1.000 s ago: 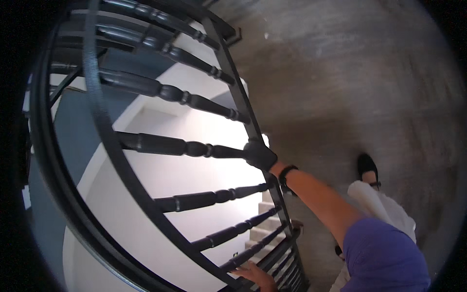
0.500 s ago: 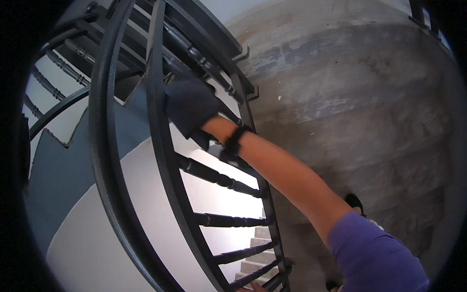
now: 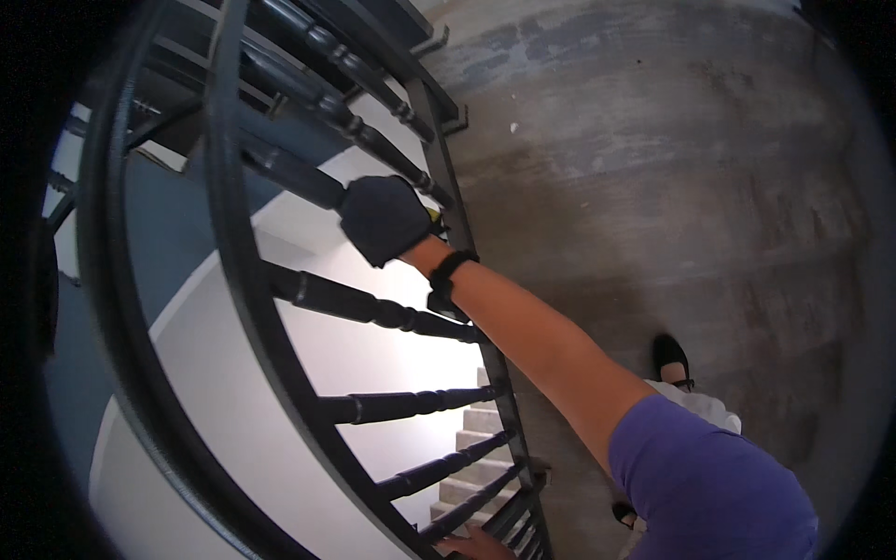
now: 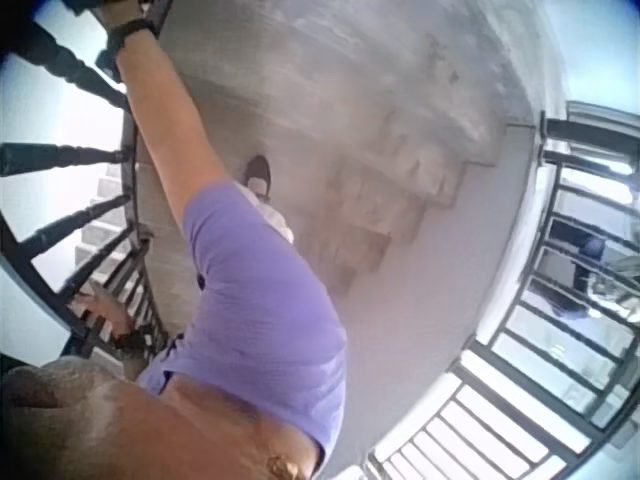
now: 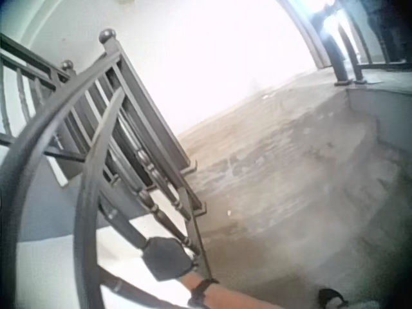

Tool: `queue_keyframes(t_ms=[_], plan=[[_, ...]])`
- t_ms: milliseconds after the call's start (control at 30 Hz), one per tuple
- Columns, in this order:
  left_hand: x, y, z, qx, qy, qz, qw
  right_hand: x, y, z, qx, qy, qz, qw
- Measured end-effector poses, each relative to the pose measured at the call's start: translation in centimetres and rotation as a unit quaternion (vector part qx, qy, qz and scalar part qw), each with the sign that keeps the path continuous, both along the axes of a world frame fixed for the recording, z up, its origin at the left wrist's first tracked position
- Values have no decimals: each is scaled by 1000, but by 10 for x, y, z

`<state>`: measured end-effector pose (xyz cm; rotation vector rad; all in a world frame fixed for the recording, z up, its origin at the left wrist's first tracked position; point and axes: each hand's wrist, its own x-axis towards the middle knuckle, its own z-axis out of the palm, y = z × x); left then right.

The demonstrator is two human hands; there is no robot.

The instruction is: Wiping down the spindles and handrail of a staircase with a cloth.

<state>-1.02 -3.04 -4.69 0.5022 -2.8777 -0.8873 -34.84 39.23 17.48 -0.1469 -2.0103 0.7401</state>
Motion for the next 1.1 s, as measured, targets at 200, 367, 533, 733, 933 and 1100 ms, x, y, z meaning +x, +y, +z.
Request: queue_keyframes(t_ms=[200,367,533,733,933,1100], plan=[[-3,6,-13,25,121,-20,992,-4,21,-203,-58,-106,17,993],[-2,-16,-22,74,160,-3,984,-12,-2,-216,-68,-66,-8,995],[-9,15,6,94,146,4,985,7,1,-165,-152,-78,48,984],[-9,13,7,60,103,1,993,-3,10,-44,-129,104,80,983],[-9,2,-3,51,110,-26,992,-31,48,-24,100,-21,236,966],[-10,16,11,127,154,-36,979,-32,31,-37,-89,11,242,966]])
